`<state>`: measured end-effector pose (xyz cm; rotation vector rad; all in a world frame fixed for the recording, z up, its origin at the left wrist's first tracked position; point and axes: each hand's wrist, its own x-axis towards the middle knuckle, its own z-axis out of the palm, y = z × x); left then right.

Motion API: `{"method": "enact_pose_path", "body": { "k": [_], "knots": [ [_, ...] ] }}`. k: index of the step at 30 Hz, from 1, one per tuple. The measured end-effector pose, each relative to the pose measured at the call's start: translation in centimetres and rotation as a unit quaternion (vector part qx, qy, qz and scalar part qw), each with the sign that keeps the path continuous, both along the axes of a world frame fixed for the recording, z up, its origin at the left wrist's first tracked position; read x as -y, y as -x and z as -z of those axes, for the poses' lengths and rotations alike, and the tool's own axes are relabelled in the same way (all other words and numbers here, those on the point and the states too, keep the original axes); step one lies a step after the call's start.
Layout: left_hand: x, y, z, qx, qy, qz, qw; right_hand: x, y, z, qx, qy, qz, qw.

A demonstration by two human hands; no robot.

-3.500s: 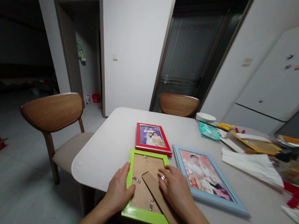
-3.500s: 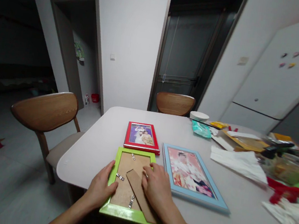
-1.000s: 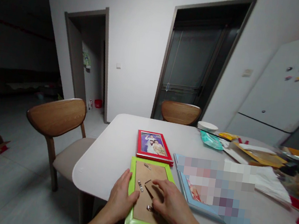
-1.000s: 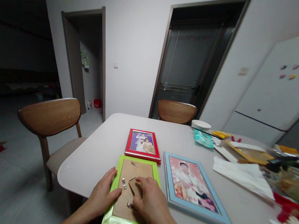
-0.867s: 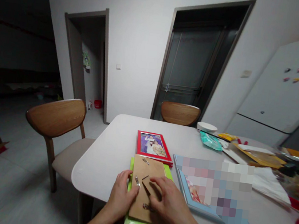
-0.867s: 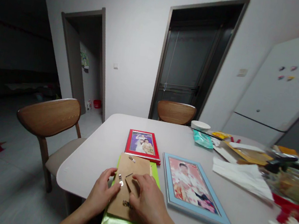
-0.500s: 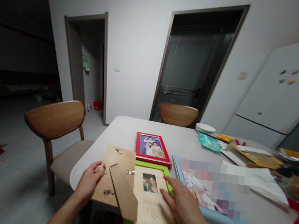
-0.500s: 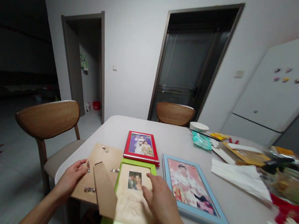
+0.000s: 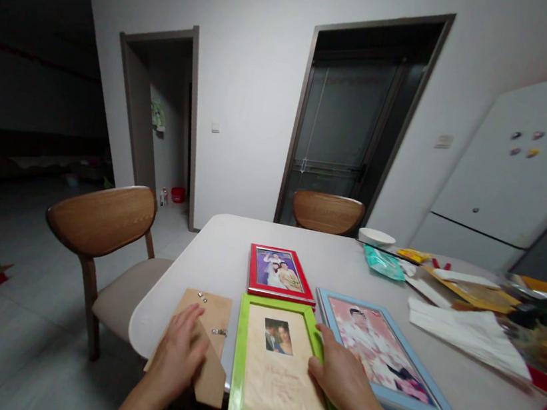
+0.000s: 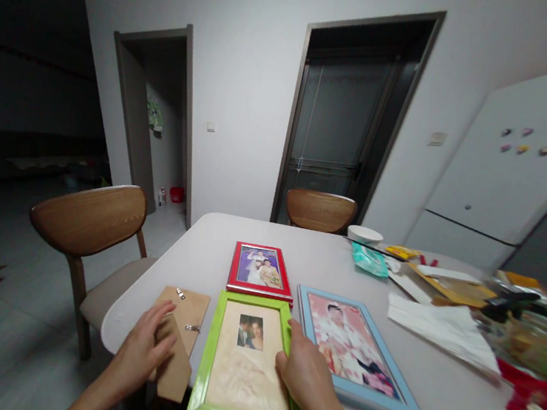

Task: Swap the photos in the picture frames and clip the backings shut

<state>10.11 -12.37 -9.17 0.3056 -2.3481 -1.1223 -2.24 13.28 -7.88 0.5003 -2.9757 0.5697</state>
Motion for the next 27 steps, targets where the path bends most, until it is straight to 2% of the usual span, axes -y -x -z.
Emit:
{"method": "enact_pose_path", "body": {
  "k": [3,5,7,9,12,16,19,23,25,27],
  "knots": [
    [-4.8,-0.4,-0.8,0.049,0.021,0.1,0.994,-0.3,-0.1,-1.5,0.092,0.152,0.036,0.983],
    [-7.6,-0.4,-1.4,0.085,0.02,0.169,0.982,-0.2,-0.7,-3.1,0.188,0.282,0.056,0.939],
    [-9.8,-0.1,-2.2,0.1,0.036,0.228,0.968,0.0,-1.5,-4.8,0.259,0.377,0.071,0.886],
    [-11.3,0.3,-3.0,0.087,0.06,0.256,0.961,0.4,-2.3,-6.2,0.292,0.428,0.076,0.852],
    [-12.5,1.0,-3.9,0.018,0.101,0.258,0.961,0.9,-3.1,-7.2,0.302,0.46,0.068,0.832],
    [-12.5,1.3,-4.0,-0.114,0.159,0.268,0.943,1.3,-3.1,-6.3,0.296,0.466,0.031,0.833],
    [-11.2,0.8,-3.9,-0.173,0.145,0.211,0.951,0.8,-2.1,-4.2,0.258,0.433,0.002,0.864],
    [-8.4,-0.7,-4.1,-0.174,0.04,0.07,0.981,-0.6,-0.5,-1.5,0.126,0.266,0.008,0.956],
    [-6.8,-1.5,-3.7,-0.145,0.017,0.026,0.989,-1.1,0.0,-0.7,0.069,0.174,0.007,0.982],
    [-5.4,-2.3,-2.8,-0.114,0.025,0.002,0.993,-1.3,0.1,-0.1,0.034,0.1,-0.005,0.994]
  ]
}}
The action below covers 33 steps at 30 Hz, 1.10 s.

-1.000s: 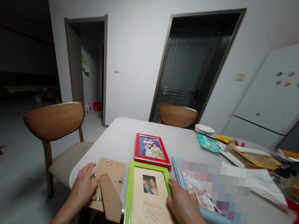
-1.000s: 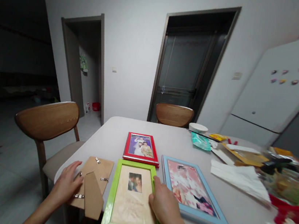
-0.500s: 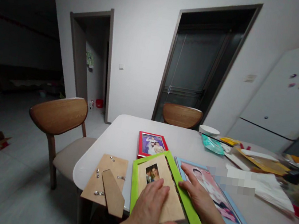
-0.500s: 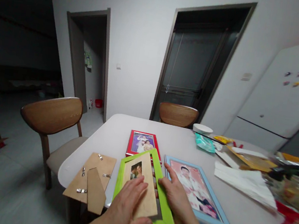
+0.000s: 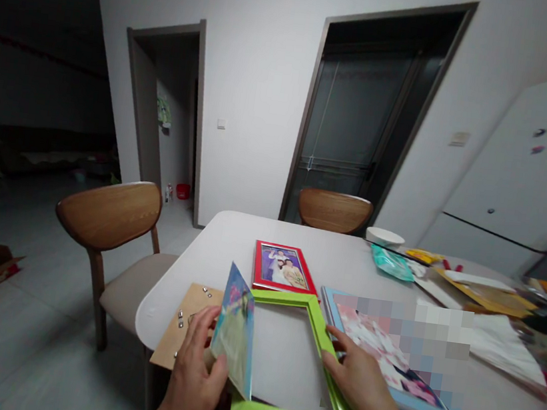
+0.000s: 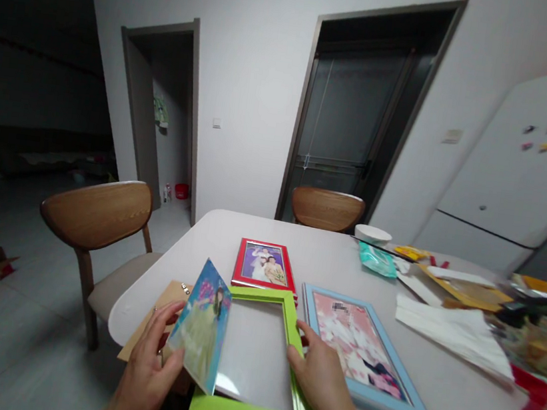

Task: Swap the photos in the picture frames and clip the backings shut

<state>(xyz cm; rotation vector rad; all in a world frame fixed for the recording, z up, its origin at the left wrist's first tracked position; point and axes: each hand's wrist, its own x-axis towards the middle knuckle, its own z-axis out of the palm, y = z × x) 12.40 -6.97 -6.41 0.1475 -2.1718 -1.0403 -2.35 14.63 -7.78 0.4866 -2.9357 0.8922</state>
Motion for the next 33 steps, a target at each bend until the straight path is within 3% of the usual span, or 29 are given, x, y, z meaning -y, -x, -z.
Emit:
{"method": "enact_pose_path", "body": {
  "k": [5,7,13,17,21,23,24,28,30,33],
  "knots": [
    [2.0,-0.9,3.7,0.098,-0.009,-0.001,0.995,0.2,-0.3,0.9,-0.056,-0.102,-0.028,0.993],
    [2.2,-1.0,4.7,0.129,0.023,0.013,0.991,0.3,-0.4,1.2,-0.065,-0.117,-0.034,0.99],
    [2.2,-1.2,5.2,0.168,0.139,0.026,0.976,0.3,-0.9,1.1,-0.086,-0.134,-0.044,0.986],
    [1.7,-1.2,4.3,0.174,0.179,0.042,0.967,1.6,-1.7,0.4,-0.119,-0.06,-0.054,0.99],
    [0.6,-1.0,3.2,0.204,0.199,0.078,0.955,4.9,-2.5,0.8,0.039,0.108,-0.089,0.989],
    [0.0,-0.9,2.8,0.216,0.203,0.099,0.95,6.8,-3.0,1.1,0.152,0.215,-0.084,0.961],
    [-0.2,-0.8,2.7,0.219,0.203,0.11,0.948,7.6,-3.3,1.2,0.213,0.277,-0.09,0.933],
    [-0.6,-0.1,3.1,0.195,0.197,0.131,0.952,9.6,-4.7,0.0,0.391,0.463,-0.153,0.781],
    [-0.4,0.3,3.3,0.149,0.189,0.132,0.962,9.9,-5.4,-1.4,0.396,0.493,-0.172,0.755],
    [0.0,0.8,2.7,0.054,0.135,0.131,0.981,9.7,-6.1,-3.3,0.37,0.505,-0.19,0.756]
  ]
}}
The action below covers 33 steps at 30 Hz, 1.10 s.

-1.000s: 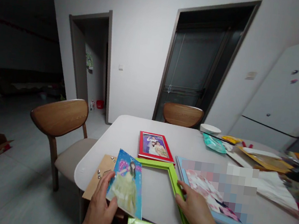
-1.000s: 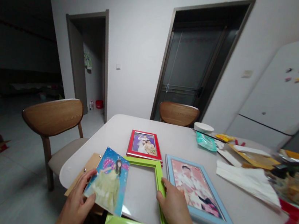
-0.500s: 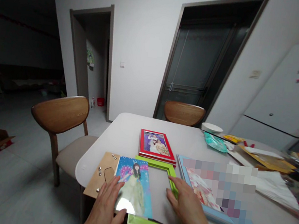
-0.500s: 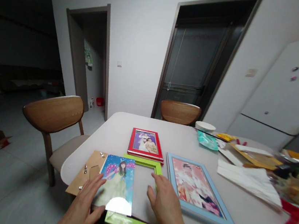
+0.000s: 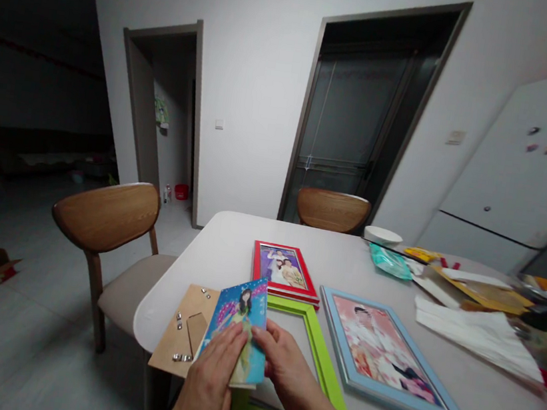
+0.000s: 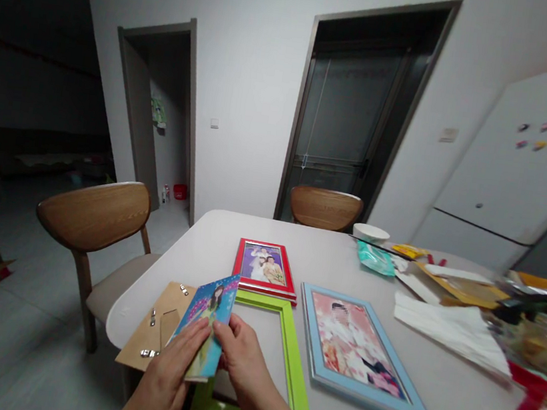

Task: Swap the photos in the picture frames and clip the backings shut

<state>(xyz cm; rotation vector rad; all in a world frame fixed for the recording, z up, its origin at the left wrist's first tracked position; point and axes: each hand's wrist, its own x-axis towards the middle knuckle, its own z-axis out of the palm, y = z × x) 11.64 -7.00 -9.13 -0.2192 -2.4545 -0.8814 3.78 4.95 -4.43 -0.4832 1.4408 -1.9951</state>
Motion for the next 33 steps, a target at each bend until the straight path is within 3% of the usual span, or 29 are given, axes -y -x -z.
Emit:
{"method": "enact_pose_path", "body": {
  "k": [3,5,7,9,12,15,17,19,22,24,27,30,33],
  "knots": [
    [0.1,0.1,-1.5,-0.048,-0.131,-0.032,0.99,-0.6,-0.2,-0.4,-0.004,0.006,0.037,0.999],
    [-0.4,0.2,-2.6,-0.056,-0.249,-0.07,0.964,-0.9,-0.1,0.4,0.025,-0.023,0.074,0.997],
    [-1.5,0.3,-3.5,-0.049,-0.386,-0.08,0.918,-1.0,-0.1,1.6,0.068,-0.051,0.082,0.993],
    [-2.9,0.4,-4.0,-0.032,-0.503,-0.051,0.862,-0.9,0.0,2.6,0.094,-0.023,0.081,0.992],
    [-4.4,0.7,-4.0,-0.011,-0.565,-0.007,0.825,-1.2,0.5,2.8,0.071,0.049,0.149,0.985],
    [-4.3,0.9,-3.3,0.004,-0.571,0.006,0.821,-2.7,1.6,2.1,-0.006,-0.02,0.211,0.977],
    [-3.6,1.0,-2.6,0.019,-0.554,0.015,0.832,-4.2,2.6,1.5,-0.059,-0.12,0.205,0.97],
    [-2.9,0.9,-1.9,0.055,-0.486,0.01,0.872,-5.6,3.5,1.1,-0.1,-0.203,0.191,0.955],
    [-2.6,0.6,-1.1,0.129,-0.316,-0.005,0.94,-6.9,4.5,1.2,-0.143,-0.268,0.177,0.936],
    [-2.8,0.4,-0.7,0.164,-0.205,0.009,0.965,-7.1,5.1,1.6,-0.155,-0.287,0.172,0.93],
    [-3.1,0.3,-0.2,0.199,-0.087,0.052,0.975,-6.9,5.9,2.6,-0.154,-0.293,0.155,0.931],
    [-3.1,0.4,-0.2,0.22,-0.015,0.074,0.972,-6.6,6.6,3.7,-0.174,-0.296,0.143,0.928],
    [-3.1,0.6,-0.7,0.237,0.033,0.082,0.968,-6.6,6.9,4.1,-0.236,-0.339,0.169,0.895]
  ]
}}
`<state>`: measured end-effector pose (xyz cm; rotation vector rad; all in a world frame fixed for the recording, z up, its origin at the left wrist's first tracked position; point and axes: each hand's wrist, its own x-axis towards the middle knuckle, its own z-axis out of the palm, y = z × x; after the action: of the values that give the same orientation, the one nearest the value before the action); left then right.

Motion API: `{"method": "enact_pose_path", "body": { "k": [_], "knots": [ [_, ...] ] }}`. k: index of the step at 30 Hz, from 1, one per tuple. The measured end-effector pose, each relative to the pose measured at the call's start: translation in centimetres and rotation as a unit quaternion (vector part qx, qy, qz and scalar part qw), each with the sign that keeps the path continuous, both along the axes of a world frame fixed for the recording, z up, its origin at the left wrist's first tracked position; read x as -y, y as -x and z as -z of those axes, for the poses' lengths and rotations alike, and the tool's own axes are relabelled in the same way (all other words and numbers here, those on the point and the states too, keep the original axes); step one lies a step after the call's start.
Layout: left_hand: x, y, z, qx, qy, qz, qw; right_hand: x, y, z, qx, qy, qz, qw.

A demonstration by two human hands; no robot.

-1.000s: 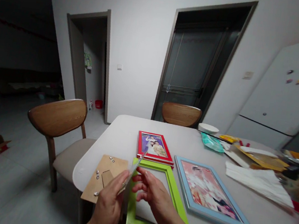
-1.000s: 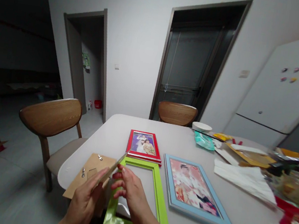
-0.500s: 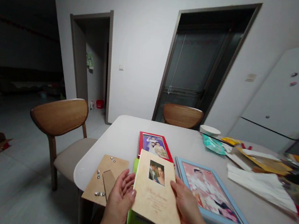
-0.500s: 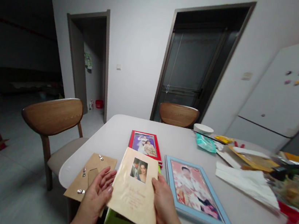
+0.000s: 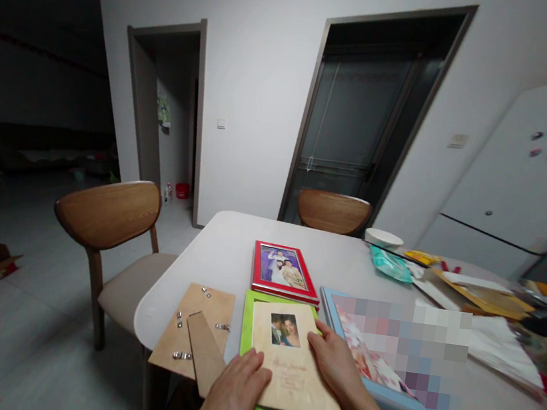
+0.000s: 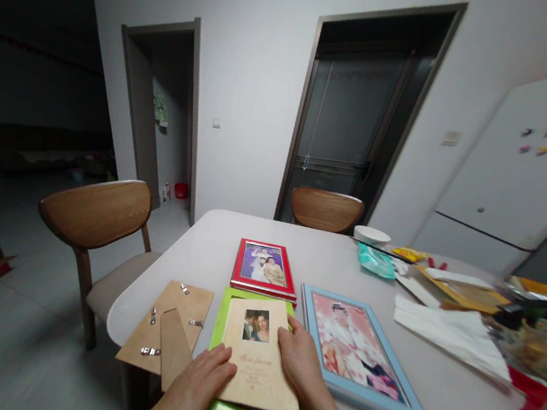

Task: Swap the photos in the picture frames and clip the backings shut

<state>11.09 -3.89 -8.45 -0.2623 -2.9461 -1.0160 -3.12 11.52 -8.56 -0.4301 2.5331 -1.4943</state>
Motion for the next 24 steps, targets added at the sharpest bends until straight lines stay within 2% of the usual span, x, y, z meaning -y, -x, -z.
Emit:
{"method": "enact_pose_path", "body": {
  "k": [3,6,11,14,17,21,24],
  "knots": [
    [0.0,0.1,-0.4,0.001,0.017,0.012,1.0,-0.1,-0.2,0.0,-0.108,-0.099,0.023,0.989],
    [0.0,0.1,-0.5,-0.004,0.017,0.015,1.0,-0.1,-0.5,0.2,-0.209,-0.189,0.025,0.959],
    [-0.2,0.1,-0.5,-0.007,0.019,0.018,1.0,-0.2,-0.6,1.5,-0.286,-0.26,0.027,0.922],
    [-0.1,-0.3,-0.7,-0.012,0.007,0.017,1.0,0.0,-1.0,1.7,-0.284,-0.275,0.012,0.919],
    [1.4,-1.4,-0.9,-0.009,0.001,-0.006,1.0,1.0,-2.1,0.7,-0.29,-0.264,-0.002,0.92],
    [5.6,-3.2,-0.4,-0.023,0.051,-0.116,0.992,3.7,-4.6,-1.0,-0.285,-0.21,-0.091,0.931],
    [8.7,-3.9,1.0,-0.029,0.128,-0.216,0.968,6.5,-6.6,-1.5,-0.27,-0.178,-0.159,0.933]
  ]
}}
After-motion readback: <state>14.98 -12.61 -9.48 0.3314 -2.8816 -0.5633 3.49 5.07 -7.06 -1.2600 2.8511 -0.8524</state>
